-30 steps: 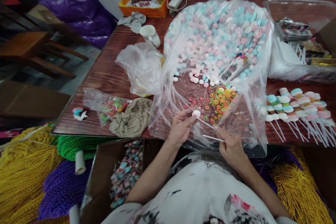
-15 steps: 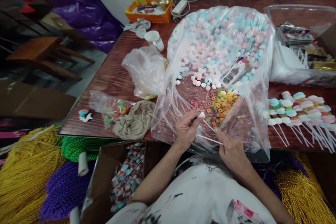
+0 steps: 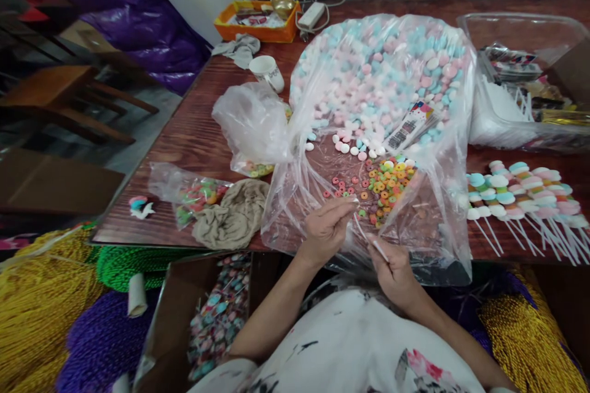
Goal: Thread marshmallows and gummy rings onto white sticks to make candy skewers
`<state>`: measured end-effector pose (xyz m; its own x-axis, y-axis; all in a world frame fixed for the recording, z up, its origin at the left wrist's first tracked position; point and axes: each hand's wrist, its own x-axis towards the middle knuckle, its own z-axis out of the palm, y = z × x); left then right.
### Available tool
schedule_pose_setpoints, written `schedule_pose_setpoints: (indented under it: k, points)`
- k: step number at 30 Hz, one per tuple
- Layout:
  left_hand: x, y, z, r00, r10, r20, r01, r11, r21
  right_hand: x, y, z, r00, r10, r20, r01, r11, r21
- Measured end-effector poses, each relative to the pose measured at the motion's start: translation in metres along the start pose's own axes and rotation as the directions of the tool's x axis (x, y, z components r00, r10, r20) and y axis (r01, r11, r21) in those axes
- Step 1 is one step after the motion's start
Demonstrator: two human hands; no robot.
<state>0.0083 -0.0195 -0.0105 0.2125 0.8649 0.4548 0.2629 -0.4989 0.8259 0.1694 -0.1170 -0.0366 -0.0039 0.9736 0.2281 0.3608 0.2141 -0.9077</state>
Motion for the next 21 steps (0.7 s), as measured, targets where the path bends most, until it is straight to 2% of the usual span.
schedule_pose_setpoints:
  k: [4, 9, 13, 17, 21]
  points:
    - [0.001, 0.001, -0.006, 0.998, -0.054, 0.022, 0.054, 0.998, -0.027, 0.003, 0.005, -0.011, 0.995, 0.097, -0.032, -0.098, 0.995, -0.027]
    - [-0.007, -0.001, -0.004, 1.0, 0.025, -0.003, -0.025, 0.999, 0.041, 0.0, 0.005, -0.001, 1.0, -0.023, -0.018, 0.023, 1.0, -0.014]
    - [-0.014, -0.006, -0.002, 0.998, 0.062, 0.016, -0.063, 0.994, 0.085, -0.002, 0.006, 0.006, 0.999, -0.025, -0.031, 0.025, 1.0, -0.003]
    - [-0.015, -0.011, -0.005, 0.988, 0.088, 0.125, -0.098, 0.992, 0.08, 0.0, 0.005, 0.003, 0.999, -0.034, -0.029, 0.033, 0.999, -0.029]
    - [-0.02, -0.009, 0.0, 0.942, 0.181, 0.284, -0.216, 0.972, 0.098, -0.001, 0.003, 0.003, 0.999, -0.027, -0.037, 0.026, 0.999, -0.027]
